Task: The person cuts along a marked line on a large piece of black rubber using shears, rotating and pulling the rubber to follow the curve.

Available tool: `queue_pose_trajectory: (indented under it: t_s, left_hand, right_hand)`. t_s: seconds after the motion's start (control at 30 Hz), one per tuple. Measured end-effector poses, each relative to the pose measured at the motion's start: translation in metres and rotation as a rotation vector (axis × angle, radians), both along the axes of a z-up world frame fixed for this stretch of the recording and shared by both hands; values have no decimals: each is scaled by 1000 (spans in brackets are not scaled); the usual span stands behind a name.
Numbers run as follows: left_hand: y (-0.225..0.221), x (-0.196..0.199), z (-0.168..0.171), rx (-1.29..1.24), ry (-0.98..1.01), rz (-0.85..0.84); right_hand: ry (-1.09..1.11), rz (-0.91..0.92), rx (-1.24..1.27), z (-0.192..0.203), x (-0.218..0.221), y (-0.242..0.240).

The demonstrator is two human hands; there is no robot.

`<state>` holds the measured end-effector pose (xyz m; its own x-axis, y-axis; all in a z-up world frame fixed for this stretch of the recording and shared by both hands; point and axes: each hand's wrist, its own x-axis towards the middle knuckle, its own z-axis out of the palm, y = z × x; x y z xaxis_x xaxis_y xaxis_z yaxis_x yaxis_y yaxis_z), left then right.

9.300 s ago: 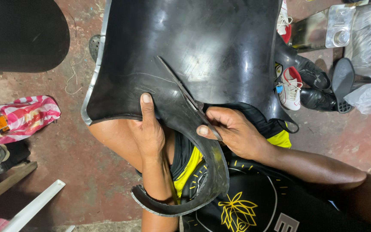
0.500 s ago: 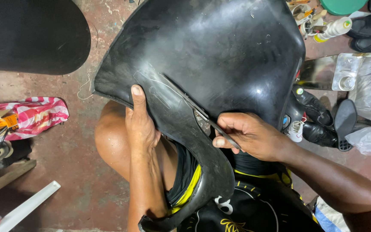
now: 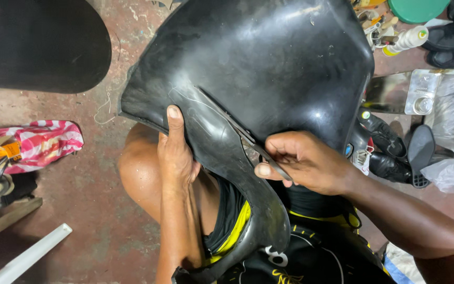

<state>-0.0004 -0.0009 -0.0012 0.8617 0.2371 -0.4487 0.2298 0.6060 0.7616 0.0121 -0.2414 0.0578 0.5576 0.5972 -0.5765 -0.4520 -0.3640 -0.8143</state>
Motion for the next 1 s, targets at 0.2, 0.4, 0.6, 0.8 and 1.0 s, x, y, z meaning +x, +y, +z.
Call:
queue_pose_trajectory:
  t_s: [0.2,0.4,0.6,0.8,1.0]
  left_hand:
    - [2,-3,-1,-12,20,6]
    - [4,-3,-1,-29,28,-6]
    - [5,-4,-1,-24,-1,-30]
    - [3,-2,-1,-53,-8,-24]
    - [4,-2,-2,-60,-23,-26]
  right_hand:
    - [-88,47,-26,-2,0,-3]
    - [-109,96,-78,-1,3,-8]
    - [-31,137,-47,-2,6,-13]
    - [-57,122,-36,7,16,-1]
    - [-52,115,-16,9,20,1]
